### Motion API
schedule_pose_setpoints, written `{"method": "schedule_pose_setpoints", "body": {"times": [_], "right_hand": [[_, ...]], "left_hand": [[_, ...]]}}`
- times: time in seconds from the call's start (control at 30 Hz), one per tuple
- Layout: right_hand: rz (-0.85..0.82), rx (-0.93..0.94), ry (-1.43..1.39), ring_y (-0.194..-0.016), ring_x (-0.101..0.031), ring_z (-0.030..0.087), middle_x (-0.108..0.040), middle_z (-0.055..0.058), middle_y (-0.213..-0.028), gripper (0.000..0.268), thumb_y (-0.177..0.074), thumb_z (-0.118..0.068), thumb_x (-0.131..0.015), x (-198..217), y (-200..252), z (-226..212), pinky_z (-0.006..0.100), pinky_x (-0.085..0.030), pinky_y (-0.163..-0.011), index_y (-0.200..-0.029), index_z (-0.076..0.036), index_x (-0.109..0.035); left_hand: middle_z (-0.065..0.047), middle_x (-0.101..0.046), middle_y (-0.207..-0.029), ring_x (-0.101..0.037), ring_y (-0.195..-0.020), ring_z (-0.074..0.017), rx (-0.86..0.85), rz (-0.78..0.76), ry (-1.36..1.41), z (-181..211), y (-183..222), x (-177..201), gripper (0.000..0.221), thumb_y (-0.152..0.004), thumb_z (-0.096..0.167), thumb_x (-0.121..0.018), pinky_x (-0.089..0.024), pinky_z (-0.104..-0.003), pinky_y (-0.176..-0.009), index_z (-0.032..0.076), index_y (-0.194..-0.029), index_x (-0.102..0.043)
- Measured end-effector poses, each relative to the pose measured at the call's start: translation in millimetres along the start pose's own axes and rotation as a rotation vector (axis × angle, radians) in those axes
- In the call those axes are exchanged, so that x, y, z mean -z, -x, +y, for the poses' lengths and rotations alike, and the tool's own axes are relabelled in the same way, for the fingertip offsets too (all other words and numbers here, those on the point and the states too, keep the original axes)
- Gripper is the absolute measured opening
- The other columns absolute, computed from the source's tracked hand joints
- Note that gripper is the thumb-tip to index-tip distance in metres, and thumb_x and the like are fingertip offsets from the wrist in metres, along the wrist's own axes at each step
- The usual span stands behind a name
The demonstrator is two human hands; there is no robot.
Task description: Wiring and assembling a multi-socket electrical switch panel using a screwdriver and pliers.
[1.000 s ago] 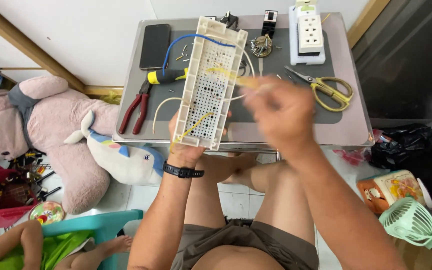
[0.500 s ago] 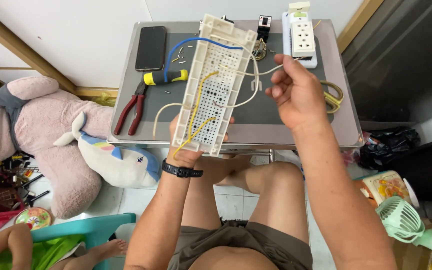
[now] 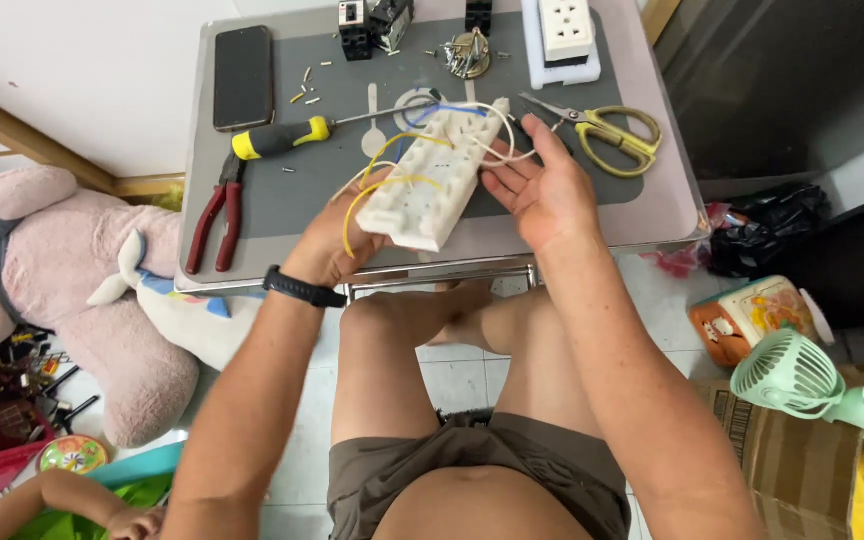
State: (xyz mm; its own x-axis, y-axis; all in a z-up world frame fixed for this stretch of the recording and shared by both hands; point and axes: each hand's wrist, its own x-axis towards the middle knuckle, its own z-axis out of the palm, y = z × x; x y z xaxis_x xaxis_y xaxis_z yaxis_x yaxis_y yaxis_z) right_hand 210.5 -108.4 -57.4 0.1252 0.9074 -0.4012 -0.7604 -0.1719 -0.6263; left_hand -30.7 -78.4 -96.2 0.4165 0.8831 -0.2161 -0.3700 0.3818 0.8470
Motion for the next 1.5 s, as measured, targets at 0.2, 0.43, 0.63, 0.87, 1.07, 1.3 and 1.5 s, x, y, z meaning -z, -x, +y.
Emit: {"method": "schedule_pose_setpoints", "body": {"times": [0.2,0.43,0.63,0.87,1.07,1.3,1.5], "right_hand": [[0.001,0.003,0.045,-0.117,-0.064,0.038,-0.065,0.024,-0.121,0.030,-0.095,-0.029,-0.057,28,2,3,0.050,-0.052,-0.096,-0.124,-0.019,-0.057],[0.167,0.321,0.340,-0.089,-0.076,0.034,-0.072,0.019,-0.101,0.018,-0.081,-0.002,-0.065,16,41,-19,0.043,-0.066,-0.074,-0.099,-0.002,-0.067],[0.222,0.437,0.551,-0.073,-0.077,0.028,-0.073,0.017,-0.088,0.022,-0.075,-0.004,-0.073,9,37,-21,0.034,-0.070,-0.059,-0.097,-0.002,-0.073],[0.207,0.509,0.651,-0.073,-0.075,0.030,-0.071,0.023,-0.092,0.031,-0.081,-0.012,-0.075,12,60,-30,0.034,-0.066,-0.058,-0.108,0.002,-0.068],[0.095,0.441,0.687,-0.071,-0.075,0.025,-0.073,0.020,-0.089,0.030,-0.088,-0.019,-0.069,1,74,-38,0.028,-0.064,-0.057,-0.115,-0.007,-0.067],[-0.226,0.464,0.349,-0.094,-0.072,0.033,-0.066,0.027,-0.113,0.054,-0.087,-0.007,-0.066,7,65,-26,0.036,-0.064,-0.079,-0.137,0.001,-0.047],[-0.227,0.614,0.693,-0.130,-0.053,0.029,-0.051,0.018,-0.141,0.078,-0.078,-0.019,-0.076,-7,91,-39,0.038,-0.053,-0.101,-0.144,-0.008,-0.037]], "left_hand": [[-0.014,-0.071,-0.095,-0.074,-0.073,-0.0204,0.049,0.121,-0.163,50,16,-9,0.037,-0.087,0.003,-0.058,-0.064,-0.033,-0.061,0.008,-0.124,-0.062],[-0.018,-0.069,-0.108,-0.070,-0.097,-0.0270,-0.226,0.298,-0.719,85,50,-5,0.044,-0.084,-0.004,-0.054,-0.063,-0.038,-0.076,0.008,-0.124,-0.064],[-0.008,-0.070,-0.101,-0.069,-0.096,-0.0277,-0.942,0.076,-1.410,99,65,-80,0.028,-0.081,-0.001,-0.077,-0.054,-0.036,-0.086,0.012,-0.106,-0.075],[-0.003,-0.067,-0.074,-0.068,-0.068,-0.0325,-0.718,-0.226,-1.829,52,-7,-76,0.010,-0.083,0.030,-0.068,-0.057,-0.043,-0.058,0.022,-0.086,-0.074],[-0.015,-0.070,-0.099,-0.069,-0.086,-0.0376,-0.524,-0.188,-1.745,65,4,-87,0.035,-0.086,0.020,-0.067,-0.056,-0.048,-0.070,0.009,-0.119,-0.067],[-0.008,-0.072,-0.079,-0.070,-0.074,-0.0337,-0.560,-0.203,-1.673,65,13,-95,0.011,-0.084,0.013,-0.069,-0.057,-0.041,-0.066,0.013,-0.093,-0.076],[-0.007,-0.071,-0.089,-0.066,-0.078,-0.0279,-0.809,-0.187,-1.512,72,40,-108,0.011,-0.095,0.017,-0.062,-0.048,-0.039,-0.064,0.009,-0.096,-0.070]]}}
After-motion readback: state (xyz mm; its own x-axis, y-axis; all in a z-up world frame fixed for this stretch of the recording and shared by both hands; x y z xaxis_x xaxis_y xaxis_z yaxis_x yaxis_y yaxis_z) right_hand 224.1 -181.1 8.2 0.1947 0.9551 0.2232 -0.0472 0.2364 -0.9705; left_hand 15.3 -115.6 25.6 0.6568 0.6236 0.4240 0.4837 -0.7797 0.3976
